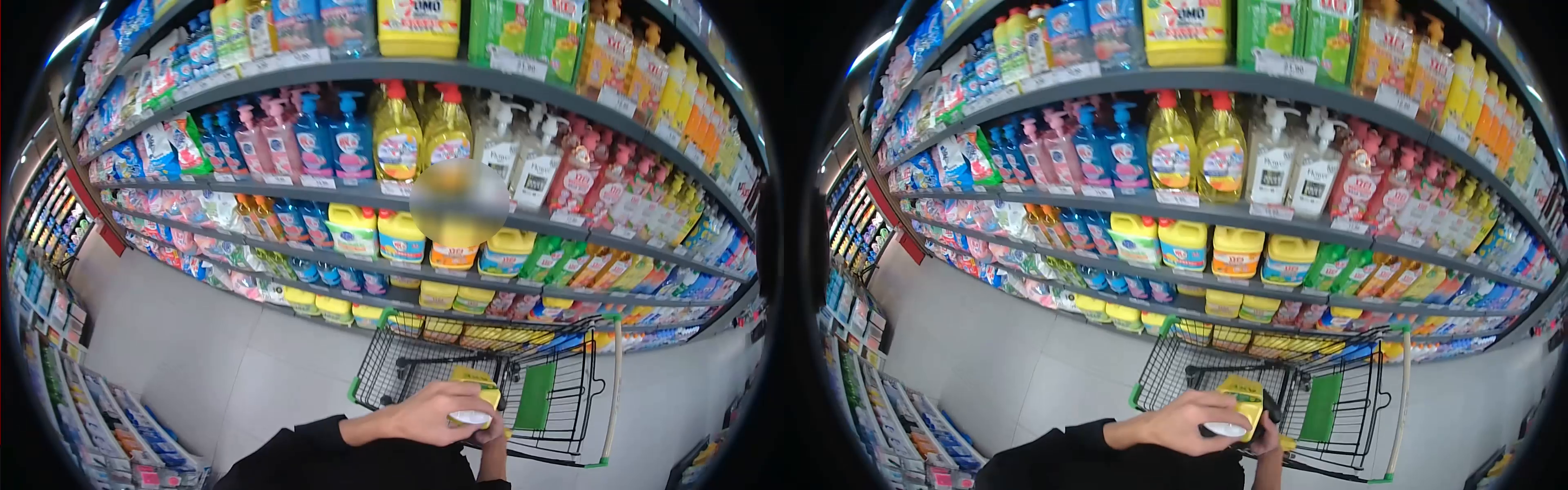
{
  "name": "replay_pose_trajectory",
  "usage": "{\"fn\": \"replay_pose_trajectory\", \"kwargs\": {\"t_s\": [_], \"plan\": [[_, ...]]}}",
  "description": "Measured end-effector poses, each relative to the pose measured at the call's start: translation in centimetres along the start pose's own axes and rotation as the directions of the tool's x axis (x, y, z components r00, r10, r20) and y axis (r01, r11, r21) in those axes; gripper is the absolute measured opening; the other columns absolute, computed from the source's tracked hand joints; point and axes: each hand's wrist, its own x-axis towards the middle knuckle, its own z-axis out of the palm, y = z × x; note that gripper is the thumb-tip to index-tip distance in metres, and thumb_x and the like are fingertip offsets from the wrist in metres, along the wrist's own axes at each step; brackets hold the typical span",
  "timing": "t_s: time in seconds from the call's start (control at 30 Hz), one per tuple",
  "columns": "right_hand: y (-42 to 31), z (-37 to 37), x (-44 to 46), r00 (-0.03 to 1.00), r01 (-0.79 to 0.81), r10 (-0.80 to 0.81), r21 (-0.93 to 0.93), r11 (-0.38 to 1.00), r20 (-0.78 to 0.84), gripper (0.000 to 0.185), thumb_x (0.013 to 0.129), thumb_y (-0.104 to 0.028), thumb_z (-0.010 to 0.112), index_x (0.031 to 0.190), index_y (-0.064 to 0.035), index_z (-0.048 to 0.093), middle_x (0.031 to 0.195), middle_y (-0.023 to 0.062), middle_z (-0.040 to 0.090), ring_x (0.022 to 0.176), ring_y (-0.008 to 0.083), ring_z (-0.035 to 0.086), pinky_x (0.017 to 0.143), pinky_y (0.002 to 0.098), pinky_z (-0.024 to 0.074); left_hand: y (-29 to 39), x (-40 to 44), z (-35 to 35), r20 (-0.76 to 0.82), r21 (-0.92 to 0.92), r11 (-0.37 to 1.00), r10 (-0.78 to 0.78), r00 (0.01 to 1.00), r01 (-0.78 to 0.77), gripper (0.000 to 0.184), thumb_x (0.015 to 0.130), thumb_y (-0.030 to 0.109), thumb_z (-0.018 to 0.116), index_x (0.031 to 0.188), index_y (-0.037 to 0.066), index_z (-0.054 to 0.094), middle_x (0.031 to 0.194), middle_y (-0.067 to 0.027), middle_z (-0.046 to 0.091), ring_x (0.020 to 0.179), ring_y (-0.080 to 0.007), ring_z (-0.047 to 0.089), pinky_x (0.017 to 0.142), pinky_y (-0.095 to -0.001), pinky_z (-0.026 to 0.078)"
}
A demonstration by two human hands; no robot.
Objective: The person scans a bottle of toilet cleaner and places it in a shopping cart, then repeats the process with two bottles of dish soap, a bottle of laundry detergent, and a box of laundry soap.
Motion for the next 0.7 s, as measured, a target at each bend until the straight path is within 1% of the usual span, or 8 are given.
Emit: {"fn": "replay_pose_trajectory", "kwargs": {"t_s": [0.03,0.07,0.2,0.33,0.4,0.5,0.67,0.7], "plan": [[1.3,1.6,1.1,0.975,-0.151,0.207,0.429,0.891,-0.086,0.062,0.094,-0.049,0.05,0.138,-0.0057,0.044,0.134,0.0152,0.054,0.119,0.0312,0.056,0.099,0.0443,0.0482,1.3,-0.5,-0.7,-0.002,0.009,1.0,0.022,1.0,-0.022,0.028,0.072,0.006,0.074,0.1,0.007,0.07,0.084,-0.0111,0.063,0.073,-0.0316,0.064,0.062,-0.0367,0.052],[4.6,0.9,2.0,0.991,-0.131,0.096,0.612,0.78,0.089,0.064,0.094,-0.053,0.047,0.138,-0.0063,0.045,0.133,0.0159,0.055,0.116,0.0317,0.058,0.096,0.0464,0.0501,2.5,-1.1,-1.3,-0.091,-0.006,0.999,0.037,0.995,-0.037,0.028,0.071,0.006,0.075,0.099,0.006,0.07,0.082,-0.011,0.063,0.069,-0.0295,0.063,0.058,-0.0349,0.051],[5.6,4.5,-4.1,0.989,-0.132,0.068,0.595,0.793,0.129,0.064,0.094,-0.053,0.046,0.138,-0.0061,0.045,0.132,0.016,0.055,0.116,0.0318,0.058,0.095,0.0465,0.0508,3.8,-4.7,-2.5,-0.245,0.026,0.996,0.092,0.965,-0.089,0.026,0.071,0.006,0.077,0.096,0.003,0.071,0.08,-0.0114,0.065,0.06,-0.0253,0.062,0.053,-0.0315,0.05],[9.8,9.7,-0.4,0.968,-0.242,0.151,0.583,0.776,0.202,0.064,0.094,-0.054,0.046,0.137,-0.006,0.045,0.132,0.0162,0.055,0.115,0.0319,0.059,0.093,0.0466,0.0516,3.9,-9.4,-2.3,-0.271,-0.017,0.998,0.06,0.961,-0.067,0.028,0.071,0.006,0.076,0.099,0.004,0.07,0.08,-0.0112,0.065,0.066,-0.0257,0.063,0.056,-0.0331,0.05],[10.2,13.9,-0.3,0.952,-0.302,0.211,0.584,0.754,0.219,0.065,0.094,-0.054,0.046,0.137,-0.0059,0.046,0.131,0.0163,0.055,0.114,0.0319,0.059,0.092,0.0467,0.0521,4.4,-12.3,-1.8,-0.284,0.037,0.999,-0.012,0.959,0.024,0.036,0.074,0.015,0.076,0.108,0.006,0.068,0.088,-0.0094,0.065,0.076,-0.0258,0.064,0.069,-0.036,0.051],[9.4,15.4,-1.7,0.93,-0.367,0.289,0.6,0.711,0.226,0.065,0.094,-0.055,0.046,0.137,-0.0058,0.046,0.131,0.0164,0.056,0.113,0.032,0.06,0.091,0.0468,0.0527,5.2,-15.7,-1.5,-0.392,0.324,0.943,0.058,0.918,0.079,0.048,0.073,0.025,0.079,0.117,0.009,0.064,0.109,-0.0062,0.058,0.095,-0.0241,0.056,0.091,-0.0375,0.036],[11.5,18.5,-6.1,0.904,-0.422,0.348,0.645,0.637,0.248,0.065,0.094,-0.055,0.045,0.136,-0.0057,0.046,0.13,0.0165,0.056,0.112,0.0321,0.06,0.089,0.0469,0.0538,4.0,-22.1,2.0,-0.578,0.115,0.96,-0.144,0.803,0.255,0.091,0.071,0.045,0.081,0.139,0.001,0.04,0.127,-0.0164,0.046,0.113,-0.0308,0.05,0.102,-0.0418,0.034],[11.4,16.1,-9.6,0.904,-0.419,0.351,0.658,0.626,0.242,0.065,0.094,-0.055,0.045,0.136,-0.0056,0.047,0.13,0.0166,0.056,0.112,0.0322,0.061,0.089,0.0469,0.054,3.7,-23.1,3.0,-0.579,-0.216,0.966,-0.242,0.779,0.14,0.097,0.073,0.049,0.079,0.142,0.0,0.031,0.13,-0.0172,0.044,0.117,-0.0306,0.048,0.104,-0.0417,0.033]]}}
